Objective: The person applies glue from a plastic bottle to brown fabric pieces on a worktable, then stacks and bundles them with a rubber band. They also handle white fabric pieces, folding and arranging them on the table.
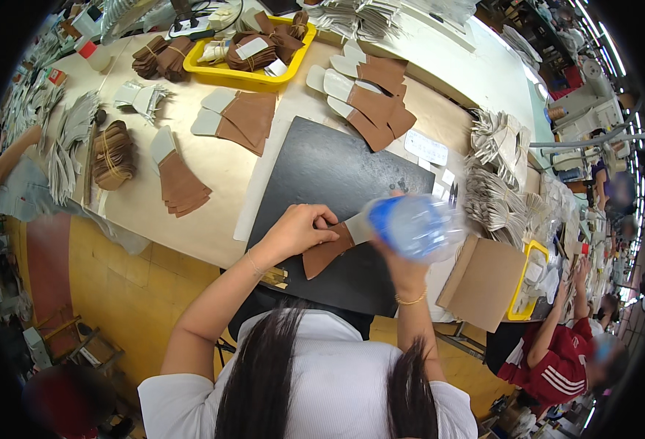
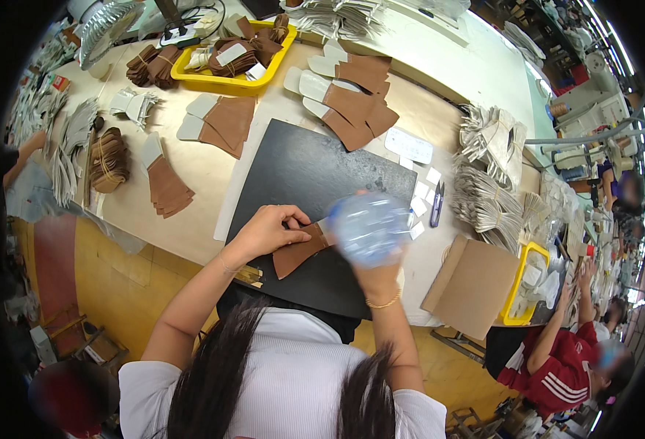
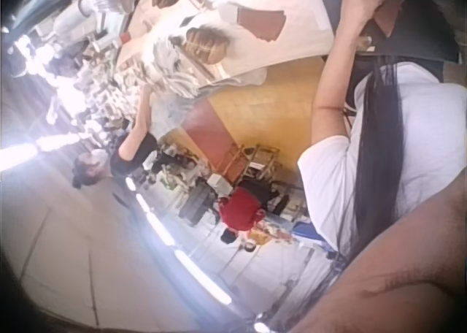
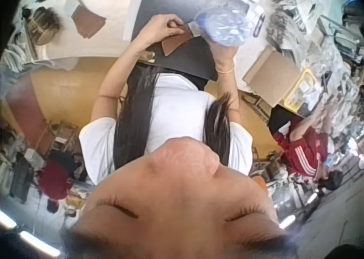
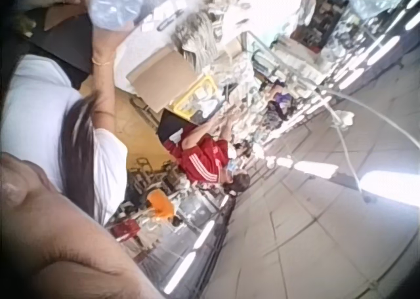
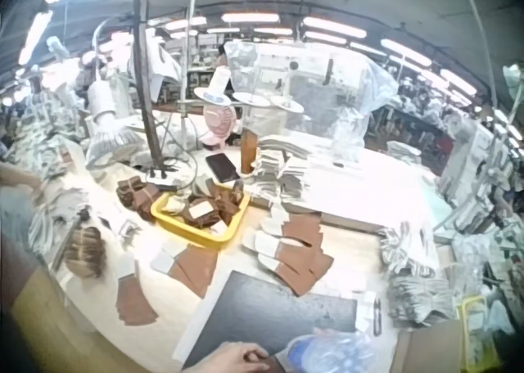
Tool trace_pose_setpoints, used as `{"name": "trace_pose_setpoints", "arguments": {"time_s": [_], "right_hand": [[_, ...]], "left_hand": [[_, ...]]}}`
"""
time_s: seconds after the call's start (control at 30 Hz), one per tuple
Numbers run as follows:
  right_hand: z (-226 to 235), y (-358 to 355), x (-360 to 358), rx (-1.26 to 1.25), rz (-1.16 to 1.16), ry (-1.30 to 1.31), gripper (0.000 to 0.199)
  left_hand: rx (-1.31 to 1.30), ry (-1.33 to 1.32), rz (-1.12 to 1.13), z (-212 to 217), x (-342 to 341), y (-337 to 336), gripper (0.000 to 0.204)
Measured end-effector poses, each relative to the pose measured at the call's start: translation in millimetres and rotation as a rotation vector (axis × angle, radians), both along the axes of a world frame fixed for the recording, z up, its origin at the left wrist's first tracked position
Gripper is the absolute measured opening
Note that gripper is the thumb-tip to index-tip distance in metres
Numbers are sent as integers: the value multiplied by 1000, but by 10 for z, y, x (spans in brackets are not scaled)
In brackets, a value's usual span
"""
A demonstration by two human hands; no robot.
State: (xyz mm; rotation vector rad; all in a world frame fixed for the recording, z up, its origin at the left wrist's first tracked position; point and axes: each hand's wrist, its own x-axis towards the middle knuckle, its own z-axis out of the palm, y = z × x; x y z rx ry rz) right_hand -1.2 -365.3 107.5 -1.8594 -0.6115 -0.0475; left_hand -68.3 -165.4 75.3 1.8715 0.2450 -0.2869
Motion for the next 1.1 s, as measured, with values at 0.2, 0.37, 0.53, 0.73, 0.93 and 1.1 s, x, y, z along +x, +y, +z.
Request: {"name": "trace_pose_setpoints", "arguments": {"time_s": [0.2,0.37,0.53,0.73,0.93,1.1], "right_hand": [[-81,-52,98,-166,-3,20,61],[6,-62,-29,-181,23,4,66],[-123,-182,-184,-77,45,-19,63],[26,-575,154,-169,-230,-199,77],[89,-486,116,304,-215,-13,83],[142,-546,140,339,-257,-22,85]], "left_hand": [[-58,27,10,-1,-14,-6,27],[-29,63,4,27,5,-8,27],[-34,41,-23,-31,19,-8,26],[-225,123,14,-78,-6,17,26],[-576,-186,131,63,173,-65,29],[-534,-436,318,309,759,-97,43]]}}
